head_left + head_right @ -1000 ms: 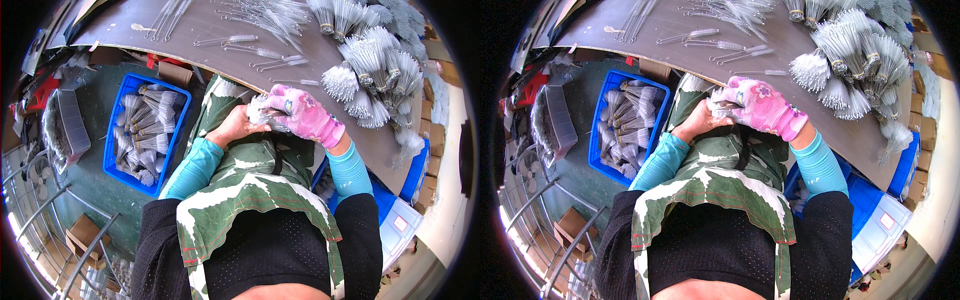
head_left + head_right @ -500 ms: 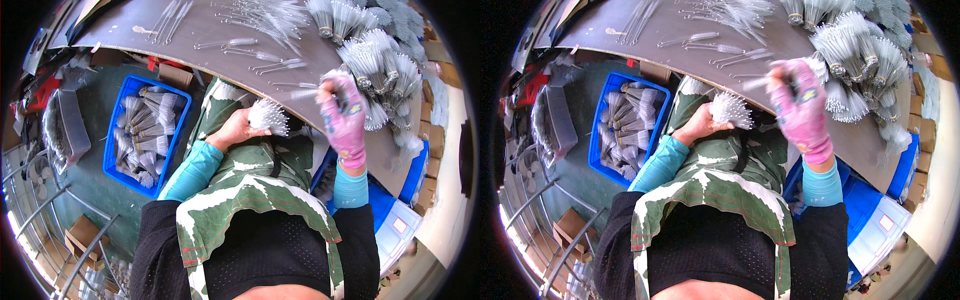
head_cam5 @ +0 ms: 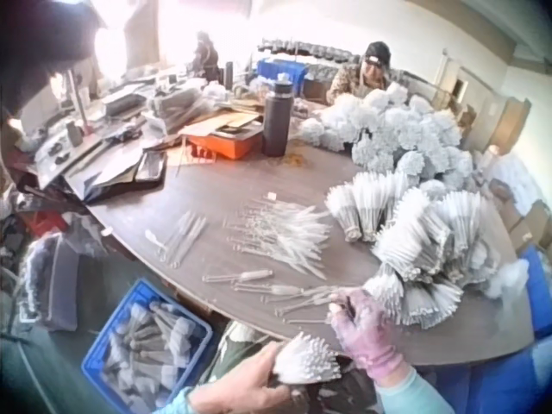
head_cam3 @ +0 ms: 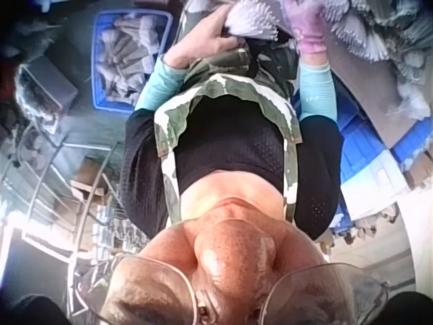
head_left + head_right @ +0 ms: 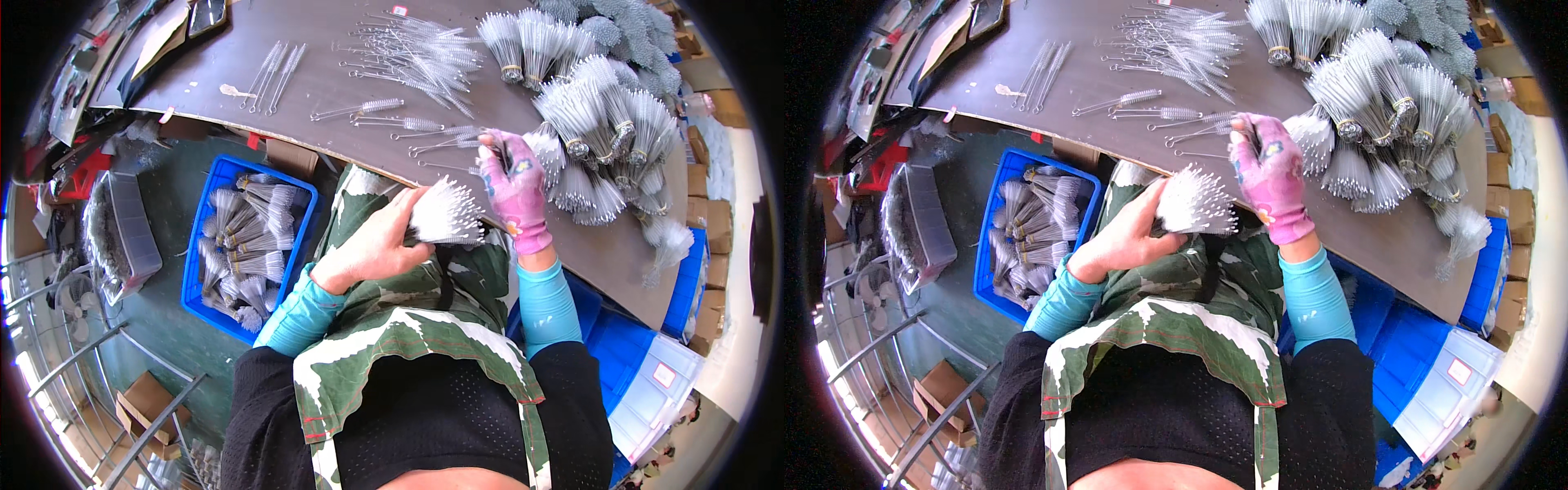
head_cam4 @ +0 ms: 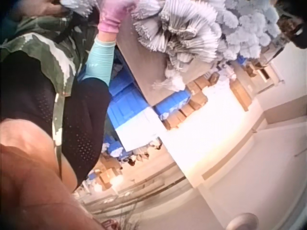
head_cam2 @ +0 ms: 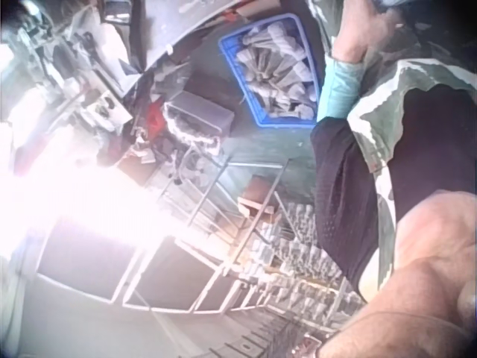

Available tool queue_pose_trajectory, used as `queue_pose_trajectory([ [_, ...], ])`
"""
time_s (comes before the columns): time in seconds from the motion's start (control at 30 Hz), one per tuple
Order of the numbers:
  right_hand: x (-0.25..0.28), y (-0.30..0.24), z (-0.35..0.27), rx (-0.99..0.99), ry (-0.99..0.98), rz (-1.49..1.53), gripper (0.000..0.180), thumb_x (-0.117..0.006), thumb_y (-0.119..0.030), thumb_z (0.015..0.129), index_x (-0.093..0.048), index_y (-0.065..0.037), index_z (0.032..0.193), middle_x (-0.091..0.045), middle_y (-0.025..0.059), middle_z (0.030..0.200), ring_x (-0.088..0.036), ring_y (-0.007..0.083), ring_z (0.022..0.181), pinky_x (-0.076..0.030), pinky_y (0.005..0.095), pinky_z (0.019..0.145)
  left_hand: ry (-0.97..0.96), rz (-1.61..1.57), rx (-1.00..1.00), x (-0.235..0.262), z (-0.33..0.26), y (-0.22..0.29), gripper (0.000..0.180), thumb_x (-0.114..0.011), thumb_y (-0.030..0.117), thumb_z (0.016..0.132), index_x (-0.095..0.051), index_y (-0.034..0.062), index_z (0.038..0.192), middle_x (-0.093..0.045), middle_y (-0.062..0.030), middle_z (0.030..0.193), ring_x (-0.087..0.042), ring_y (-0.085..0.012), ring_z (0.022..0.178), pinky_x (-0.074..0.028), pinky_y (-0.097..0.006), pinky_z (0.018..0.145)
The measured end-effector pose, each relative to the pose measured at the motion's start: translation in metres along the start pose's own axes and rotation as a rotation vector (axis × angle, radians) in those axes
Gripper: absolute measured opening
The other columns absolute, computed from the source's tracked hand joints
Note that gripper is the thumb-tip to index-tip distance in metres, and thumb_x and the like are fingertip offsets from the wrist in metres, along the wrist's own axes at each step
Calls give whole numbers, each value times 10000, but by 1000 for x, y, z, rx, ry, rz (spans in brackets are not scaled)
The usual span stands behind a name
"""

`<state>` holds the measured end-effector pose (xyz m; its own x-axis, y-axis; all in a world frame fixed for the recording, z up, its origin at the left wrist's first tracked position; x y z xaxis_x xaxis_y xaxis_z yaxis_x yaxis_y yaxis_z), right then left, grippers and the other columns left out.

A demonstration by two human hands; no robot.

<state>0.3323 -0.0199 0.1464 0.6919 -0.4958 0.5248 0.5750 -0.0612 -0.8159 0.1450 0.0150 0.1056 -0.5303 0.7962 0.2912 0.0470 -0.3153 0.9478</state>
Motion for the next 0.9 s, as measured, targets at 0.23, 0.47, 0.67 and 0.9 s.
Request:
queue_pose_trajectory([
  [0.23, -35, 4, 65, 135, -353, -289, 221, -635, -209, 772, -637, -45, 921, -616, 147, 919, -602, 305, 874, -471, 372, 782, 159, 223, -5, 16, 13, 19, 603, -688, 83, 710, -395, 20, 1233, -527, -196, 1099, -528, -323, 1018, -434, -372, 854],
  [0.47, -61, -3, 75, 102, -618, -690, 318, -655, -235, 738, -610, -83, 1014, -581, 151, 1020, -568, 324, 967, -457, 395, 836, 320, 359, 38, 55, 8, 12, 557, -734, 75, 683, -457, 52, 1166, -587, -132, 978, -616, -245, 824, -502, -327, 703],
  [0.67, -63, 9, 78, 184, -482, -627, 239, -616, -214, 752, -580, -63, 934, -601, 144, 974, -581, 330, 909, -465, 403, 762, 356, 338, -12, 73, 22, 8, 536, -718, 82, 718, -457, 52, 1185, -599, -127, 961, -618, -234, 844, -503, -325, 721],
  [0.9, -9, -23, 74, 145, -370, -341, 167, -608, -105, 765, -558, -32, 908, -595, 92, 842, -596, 200, 750, -477, 320, 692, 286, 489, -144, 78, 43, 5, 569, -707, 90, 662, -479, 64, 1182, -576, -125, 1038, -530, -305, 964, -421, -383, 852],
])
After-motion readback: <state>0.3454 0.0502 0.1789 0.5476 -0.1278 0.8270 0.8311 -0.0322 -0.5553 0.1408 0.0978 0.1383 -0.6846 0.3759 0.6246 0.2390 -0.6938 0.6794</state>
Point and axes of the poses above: each hand's wrist, its own z-axis towards the middle knuckle, its own x-axis out of the back of the hand, y = z × x, the point moved 4 cm from there along z, towards the middle knuckle
